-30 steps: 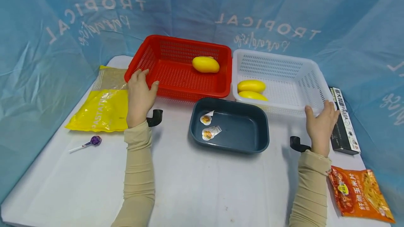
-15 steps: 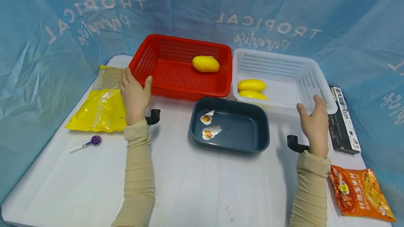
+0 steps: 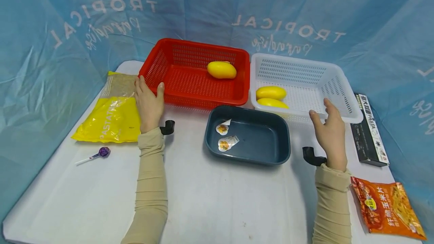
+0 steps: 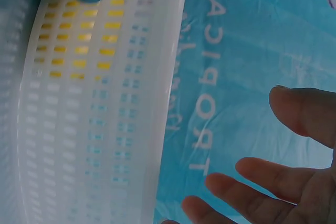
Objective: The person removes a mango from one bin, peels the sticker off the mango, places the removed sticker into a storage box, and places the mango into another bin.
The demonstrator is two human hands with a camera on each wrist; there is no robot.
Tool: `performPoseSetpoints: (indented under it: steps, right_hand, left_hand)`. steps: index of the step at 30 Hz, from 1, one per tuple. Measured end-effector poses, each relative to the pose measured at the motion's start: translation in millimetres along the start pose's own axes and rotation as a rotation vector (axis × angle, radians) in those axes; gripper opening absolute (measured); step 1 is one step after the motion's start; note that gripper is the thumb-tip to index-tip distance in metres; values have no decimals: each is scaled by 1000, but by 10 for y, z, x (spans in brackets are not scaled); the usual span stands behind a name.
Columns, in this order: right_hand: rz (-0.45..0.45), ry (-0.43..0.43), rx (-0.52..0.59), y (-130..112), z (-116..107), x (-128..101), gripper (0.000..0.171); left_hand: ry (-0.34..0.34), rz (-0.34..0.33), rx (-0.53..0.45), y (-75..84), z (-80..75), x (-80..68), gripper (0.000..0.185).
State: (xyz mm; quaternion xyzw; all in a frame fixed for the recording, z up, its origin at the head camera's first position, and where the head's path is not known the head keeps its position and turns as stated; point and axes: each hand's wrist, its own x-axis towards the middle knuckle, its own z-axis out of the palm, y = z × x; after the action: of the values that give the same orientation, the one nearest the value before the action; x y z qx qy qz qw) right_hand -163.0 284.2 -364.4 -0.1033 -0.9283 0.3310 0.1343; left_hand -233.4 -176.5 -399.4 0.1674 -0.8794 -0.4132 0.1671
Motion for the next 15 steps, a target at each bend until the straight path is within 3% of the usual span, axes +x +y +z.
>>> performPoseSetpoints:
  steps: [15]
  right_hand:
    - [-243, -182, 195, -366, 267, -54, 55]
  left_hand:
    - [79, 27, 21, -126, 129, 90, 75]
